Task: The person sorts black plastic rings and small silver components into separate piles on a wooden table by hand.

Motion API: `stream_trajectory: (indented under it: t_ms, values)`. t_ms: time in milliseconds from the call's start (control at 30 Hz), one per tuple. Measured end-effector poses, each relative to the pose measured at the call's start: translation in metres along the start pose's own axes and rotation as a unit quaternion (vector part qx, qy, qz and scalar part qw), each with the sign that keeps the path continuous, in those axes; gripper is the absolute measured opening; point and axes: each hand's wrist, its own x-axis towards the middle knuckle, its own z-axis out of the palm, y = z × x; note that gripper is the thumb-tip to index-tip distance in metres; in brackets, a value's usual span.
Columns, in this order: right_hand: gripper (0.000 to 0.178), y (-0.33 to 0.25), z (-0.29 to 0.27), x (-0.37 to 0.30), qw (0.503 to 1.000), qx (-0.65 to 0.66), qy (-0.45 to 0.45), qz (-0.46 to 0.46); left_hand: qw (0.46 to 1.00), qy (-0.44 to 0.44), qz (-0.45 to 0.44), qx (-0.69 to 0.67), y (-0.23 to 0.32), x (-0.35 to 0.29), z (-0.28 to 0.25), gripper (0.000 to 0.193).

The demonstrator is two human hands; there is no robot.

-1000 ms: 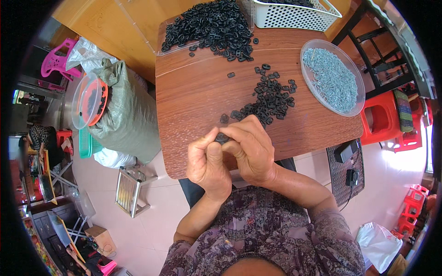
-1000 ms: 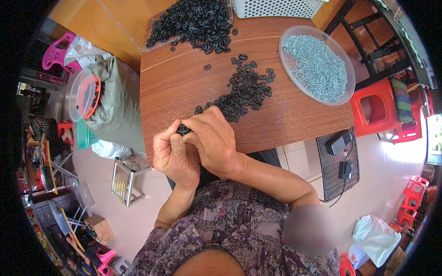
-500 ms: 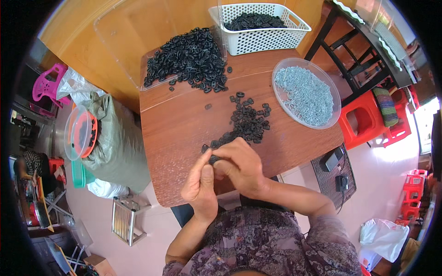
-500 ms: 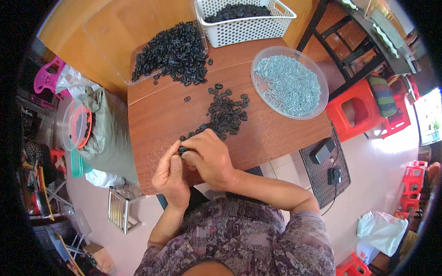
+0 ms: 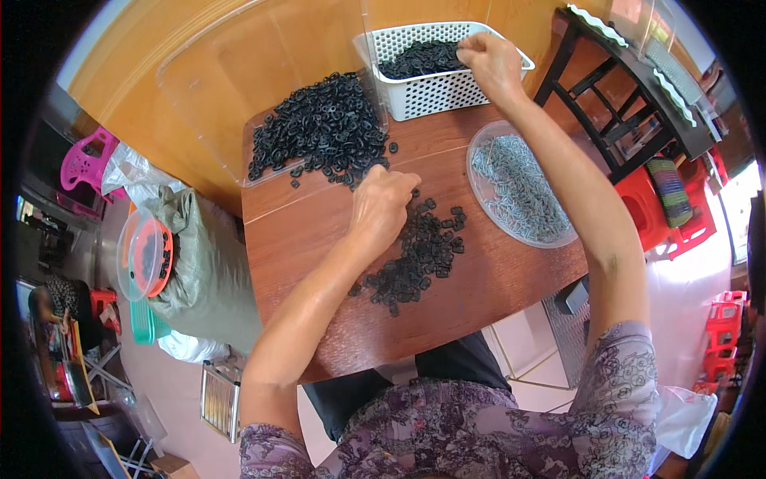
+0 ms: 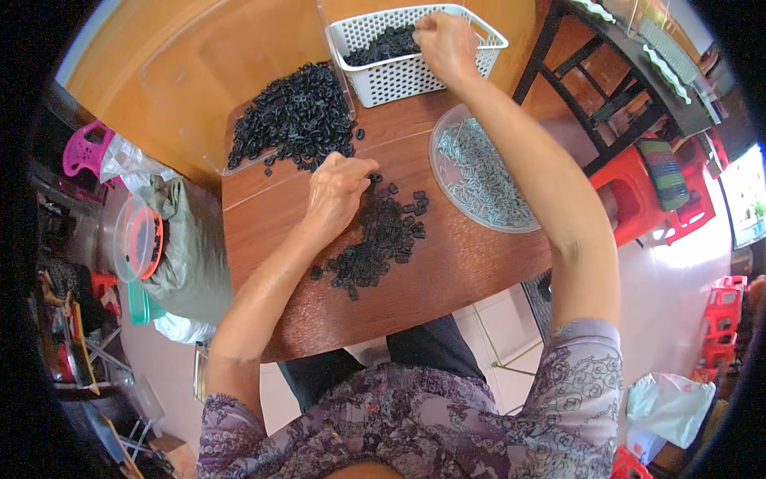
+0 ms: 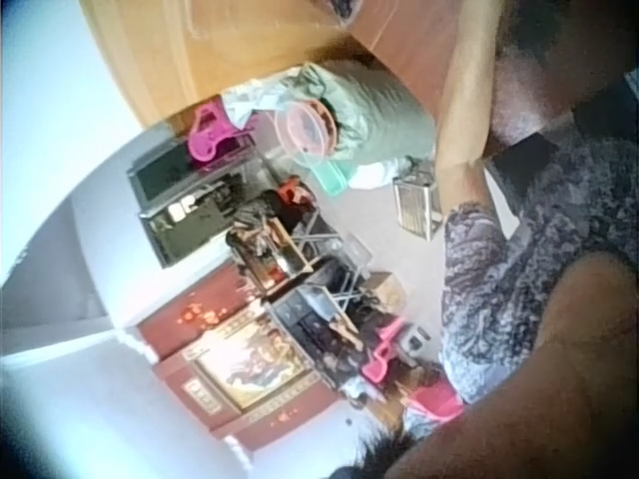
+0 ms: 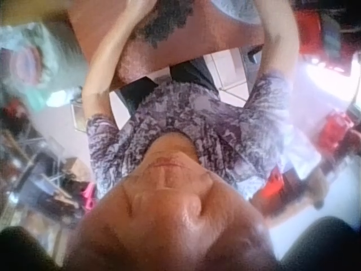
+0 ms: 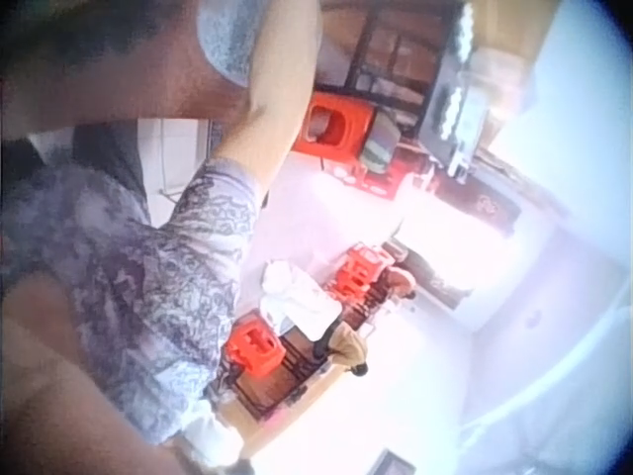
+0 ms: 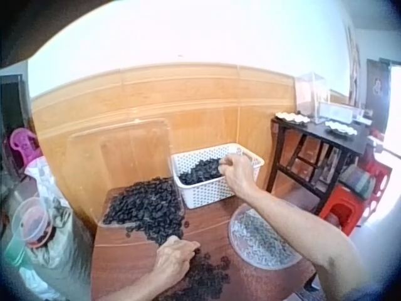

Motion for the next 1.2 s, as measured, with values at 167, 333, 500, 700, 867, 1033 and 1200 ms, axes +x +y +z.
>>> stream_trajectory:
  t_ms: [167, 333, 500, 700, 867, 1033, 1200]
  values:
    - [0.019, 0.036, 0.034, 0.04, 0.99, -0.12, -0.062, -0.048, 0.991, -0.111, 0.052, -0.05, -0.014, -0.003, 0.003, 0.031]
    - [0.018, 0.062, 0.041, 0.039, 0.967, -0.204, -0.111, -0.102, 0.988, -0.124, 0.082, -0.028, -0.011, -0.024, -0.015, 0.034]
    - [0.025, 0.032, 0.024, 0.026, 0.977, -0.187, -0.048, -0.092, 0.994, -0.091, -0.042, -0.05, -0.004, -0.042, -0.04, 0.04]
    - [0.026, -0.015, -0.037, -0.05, 0.989, -0.008, -0.116, -0.094, 0.992, -0.052, -0.109, -0.032, -0.005, -0.056, -0.052, 0.04]
    - [0.019, -0.041, -0.062, -0.113, 0.984, 0.078, -0.158, -0.04, 0.996, -0.057, -0.069, 0.028, 0.003, -0.055, -0.04, 0.031]
    - [0.018, -0.041, -0.077, -0.138, 0.967, 0.134, -0.214, 0.042, 0.993, -0.08, -0.071, 0.043, 0.0, -0.051, -0.033, 0.026]
    - [0.015, -0.04, -0.092, -0.151, 0.964, 0.154, -0.209, 0.057, 0.984, -0.117, -0.134, -0.017, -0.005, -0.052, -0.039, 0.025]
